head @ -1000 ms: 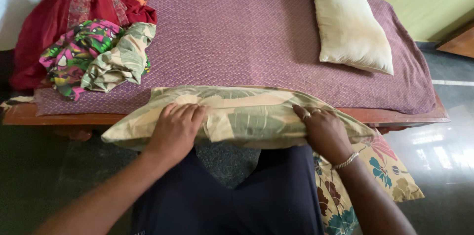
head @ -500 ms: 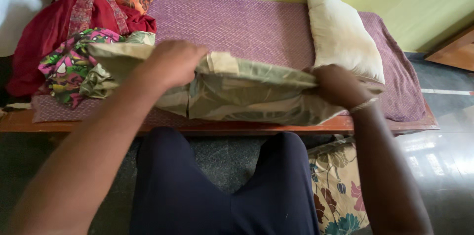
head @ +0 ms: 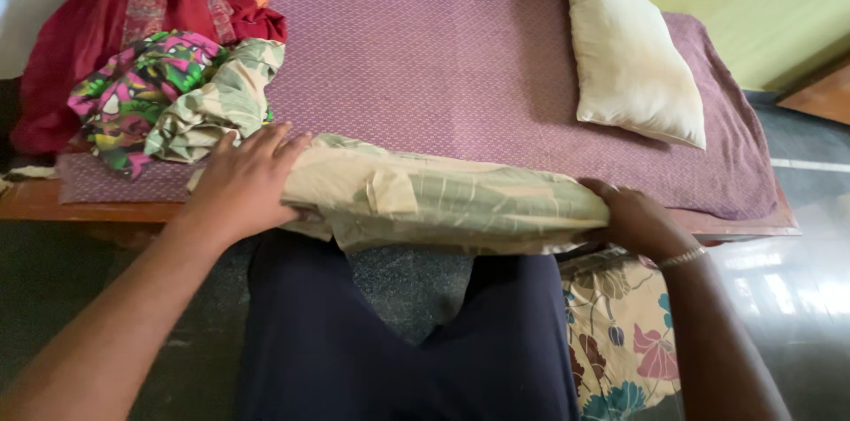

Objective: The person puts a pillowcase on a pillow by hand. They align the corners, insert the pillow, and smooth the fabric. The person then zips the pillowcase closed and places the finished pillow on the bed.

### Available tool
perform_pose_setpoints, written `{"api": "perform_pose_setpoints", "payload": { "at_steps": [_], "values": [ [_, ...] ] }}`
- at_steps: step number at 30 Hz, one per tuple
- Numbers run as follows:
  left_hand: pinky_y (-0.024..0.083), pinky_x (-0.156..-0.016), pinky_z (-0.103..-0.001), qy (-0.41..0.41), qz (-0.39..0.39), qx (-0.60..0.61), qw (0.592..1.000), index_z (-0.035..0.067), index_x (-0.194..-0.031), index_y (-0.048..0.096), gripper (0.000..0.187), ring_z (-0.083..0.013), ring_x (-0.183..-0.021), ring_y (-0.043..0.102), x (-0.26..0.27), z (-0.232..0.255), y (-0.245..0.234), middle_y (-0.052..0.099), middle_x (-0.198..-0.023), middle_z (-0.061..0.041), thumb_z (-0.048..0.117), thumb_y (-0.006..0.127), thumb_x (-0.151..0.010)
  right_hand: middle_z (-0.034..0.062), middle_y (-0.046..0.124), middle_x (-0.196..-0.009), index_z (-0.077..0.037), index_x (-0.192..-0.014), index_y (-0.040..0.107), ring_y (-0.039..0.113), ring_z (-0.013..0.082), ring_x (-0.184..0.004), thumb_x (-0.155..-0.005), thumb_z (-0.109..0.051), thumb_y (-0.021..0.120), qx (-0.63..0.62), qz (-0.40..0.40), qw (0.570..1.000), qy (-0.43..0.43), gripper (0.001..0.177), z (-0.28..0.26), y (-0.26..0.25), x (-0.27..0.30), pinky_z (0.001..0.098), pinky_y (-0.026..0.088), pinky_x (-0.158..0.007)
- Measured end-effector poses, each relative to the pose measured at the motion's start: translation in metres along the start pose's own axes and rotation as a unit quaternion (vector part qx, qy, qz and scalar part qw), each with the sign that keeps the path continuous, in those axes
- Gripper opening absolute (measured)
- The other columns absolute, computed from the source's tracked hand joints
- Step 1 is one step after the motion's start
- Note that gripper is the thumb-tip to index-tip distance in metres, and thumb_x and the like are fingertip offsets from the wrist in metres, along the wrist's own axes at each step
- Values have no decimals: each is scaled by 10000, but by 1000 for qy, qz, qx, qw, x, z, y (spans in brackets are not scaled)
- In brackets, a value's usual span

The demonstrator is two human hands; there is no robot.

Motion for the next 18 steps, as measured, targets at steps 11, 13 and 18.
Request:
{"api": "perform_pose_setpoints", "payload": {
  "at_steps": [11, 13, 18],
  "values": [
    [403, -1108, -494, 111, 57, 164, 979, 43, -1297, 644, 701, -313, -1281, 561, 44, 50, -10, 637, -1343, -167, 504, 820, -799, 208, 621, -1363, -136, -1534, 449, 621, 355, -1210, -762, -486, 831, 117, 116, 986, 14, 931, 23, -33, 77, 479, 514, -991],
    [479, -1000, -484, 131, 105, 170, 971, 34, -1179, 705, 522, -307, -1127, 651, 47, 76, -22, 707, -1193, -168, 383, 807, -804, 196, 706, -1252, -120, -1459, 559, 702, 330, -1035, -793, -461, 792, 34, 226, 972, -52, 784, -39, -44, 87, 464, 573, -859],
    [570, -762, -418, 9, 90, 267, 959, 76, -1009, 764, 225, -265, -813, 729, 54, 87, -22, 759, -944, -88, 244, 774, -860, 44, 811, -1006, -127, -1177, 744, 762, 149, -750, -820, -367, 797, -217, 110, 963, -113, 433, -172, 2, 74, 318, 620, -677]
  ]
}}
Point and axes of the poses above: each hand's wrist, its own x-axis away from the middle knuckle, its own y-axis out of the palm, z = x × y, the point moved 9 cm from there along -x, towards the middle knuckle
